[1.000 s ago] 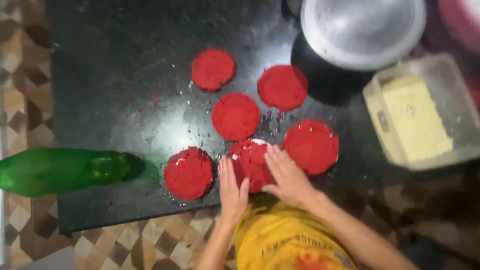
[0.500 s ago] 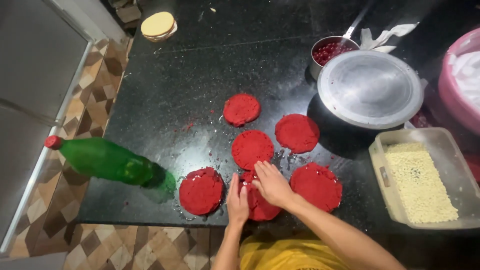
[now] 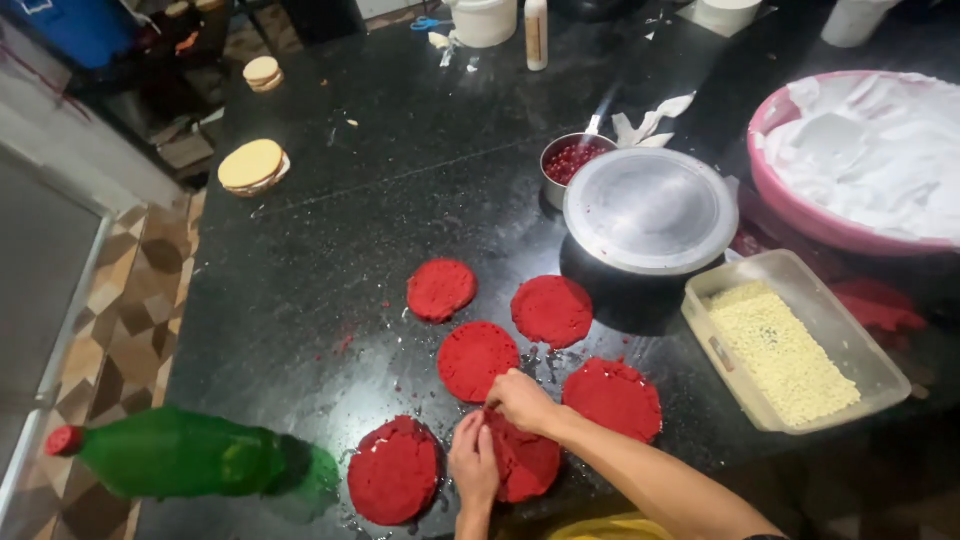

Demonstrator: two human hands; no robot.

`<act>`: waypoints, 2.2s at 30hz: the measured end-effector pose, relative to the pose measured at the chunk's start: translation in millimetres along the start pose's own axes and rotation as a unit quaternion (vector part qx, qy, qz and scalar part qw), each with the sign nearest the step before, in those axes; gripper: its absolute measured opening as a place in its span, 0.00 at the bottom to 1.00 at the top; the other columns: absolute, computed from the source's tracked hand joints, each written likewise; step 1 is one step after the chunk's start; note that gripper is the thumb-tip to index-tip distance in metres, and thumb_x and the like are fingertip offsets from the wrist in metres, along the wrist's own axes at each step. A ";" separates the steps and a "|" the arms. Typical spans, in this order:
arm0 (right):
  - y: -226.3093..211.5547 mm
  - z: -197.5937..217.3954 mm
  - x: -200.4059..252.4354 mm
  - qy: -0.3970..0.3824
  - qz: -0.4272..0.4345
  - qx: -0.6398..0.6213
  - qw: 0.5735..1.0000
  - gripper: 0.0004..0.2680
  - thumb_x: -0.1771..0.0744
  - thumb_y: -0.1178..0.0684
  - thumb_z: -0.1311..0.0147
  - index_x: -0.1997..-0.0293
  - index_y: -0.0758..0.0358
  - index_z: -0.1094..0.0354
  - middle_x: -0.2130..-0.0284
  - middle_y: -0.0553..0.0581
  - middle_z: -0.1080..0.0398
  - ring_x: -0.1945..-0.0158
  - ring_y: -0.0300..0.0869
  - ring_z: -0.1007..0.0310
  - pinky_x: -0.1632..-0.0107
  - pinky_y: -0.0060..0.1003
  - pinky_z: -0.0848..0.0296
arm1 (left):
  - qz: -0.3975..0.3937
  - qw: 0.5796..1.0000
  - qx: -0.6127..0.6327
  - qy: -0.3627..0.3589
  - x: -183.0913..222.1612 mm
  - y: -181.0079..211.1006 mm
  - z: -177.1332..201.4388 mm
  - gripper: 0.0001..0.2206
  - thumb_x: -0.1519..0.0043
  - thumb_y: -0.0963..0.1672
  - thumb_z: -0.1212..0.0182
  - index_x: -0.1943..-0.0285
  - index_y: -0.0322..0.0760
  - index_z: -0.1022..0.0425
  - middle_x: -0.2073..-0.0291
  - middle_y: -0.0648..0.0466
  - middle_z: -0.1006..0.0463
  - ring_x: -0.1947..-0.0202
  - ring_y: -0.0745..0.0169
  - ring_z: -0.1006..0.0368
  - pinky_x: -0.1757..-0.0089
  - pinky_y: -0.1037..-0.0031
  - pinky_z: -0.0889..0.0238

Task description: The person arranges red cake layers on a black worktable, spreads white frosting onto the layers with a spatula from a large bowl, stacks frosted layers together, and presses them in place. They also move a green plastic bottle aside and handle a container of crumbs.

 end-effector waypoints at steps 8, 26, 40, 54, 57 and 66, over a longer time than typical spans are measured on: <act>1.0 -10.5 -8.3 -0.058 -0.077 0.027 0.995 0.07 0.40 0.57 0.41 0.63 0.61 0.21 0.65 0.66 0.24 0.56 0.57 0.23 0.50 0.50 0.26 | -0.067 0.996 0.026 -0.048 1.1 2.5 2.1 0.18 0.35 0.43 0.45 0.38 0.28 0.26 0.38 0.40 0.25 0.35 0.44 0.30 0.39 0.62 0.39; -58.7 -24.8 95.2 0.110 -0.128 0.078 0.983 0.22 0.33 0.49 0.48 0.33 0.72 0.43 0.31 0.72 0.44 0.26 0.64 0.50 0.28 0.55 0.51 | -0.176 0.961 0.040 -0.209 -29.5 22.6 18.8 0.28 0.35 0.46 0.44 0.27 0.23 0.39 0.28 0.33 0.39 0.27 0.34 0.44 0.33 0.57 0.51; -37.2 -48.4 109.5 0.272 -0.247 0.078 0.927 0.24 0.30 0.46 0.50 0.29 0.74 0.48 0.28 0.72 0.47 0.23 0.62 0.53 0.25 0.53 0.54 | -0.128 0.962 0.045 -0.237 -27.5 13.5 6.2 0.24 0.35 0.47 0.43 0.32 0.28 0.31 0.32 0.39 0.30 0.30 0.42 0.36 0.33 0.61 0.44; -54.0 -21.5 93.0 0.056 -0.071 0.205 0.975 0.33 0.37 0.39 0.40 0.30 0.74 0.49 0.30 0.73 0.50 0.25 0.64 0.55 0.28 0.59 0.55 | -0.178 0.962 0.000 -0.208 -15.2 25.8 14.3 0.26 0.35 0.46 0.42 0.29 0.25 0.35 0.29 0.37 0.35 0.27 0.37 0.42 0.31 0.56 0.49; -54.8 -17.6 92.5 0.028 -0.067 0.209 0.975 0.34 0.37 0.38 0.40 0.31 0.77 0.50 0.30 0.75 0.51 0.26 0.65 0.56 0.29 0.60 0.55 | -0.228 0.955 -0.052 -0.184 -19.0 47.6 31.2 0.29 0.38 0.47 0.39 0.30 0.23 0.36 0.30 0.32 0.38 0.29 0.32 0.45 0.34 0.51 0.53; -59.8 -9.6 92.8 -0.012 -0.028 0.228 0.973 0.35 0.37 0.36 0.41 0.31 0.77 0.50 0.30 0.74 0.51 0.25 0.64 0.56 0.28 0.58 0.56 | -0.235 0.943 -0.106 -0.211 -16.1 38.9 13.6 0.29 0.36 0.50 0.39 0.30 0.27 0.35 0.30 0.40 0.34 0.28 0.38 0.41 0.32 0.53 0.50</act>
Point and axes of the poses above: each hand's wrist, its own x-axis away from the middle knuckle, its own z-axis out of the back of the hand, y = z × x, the point moved 5 cm from there along -x, towards the middle knuckle
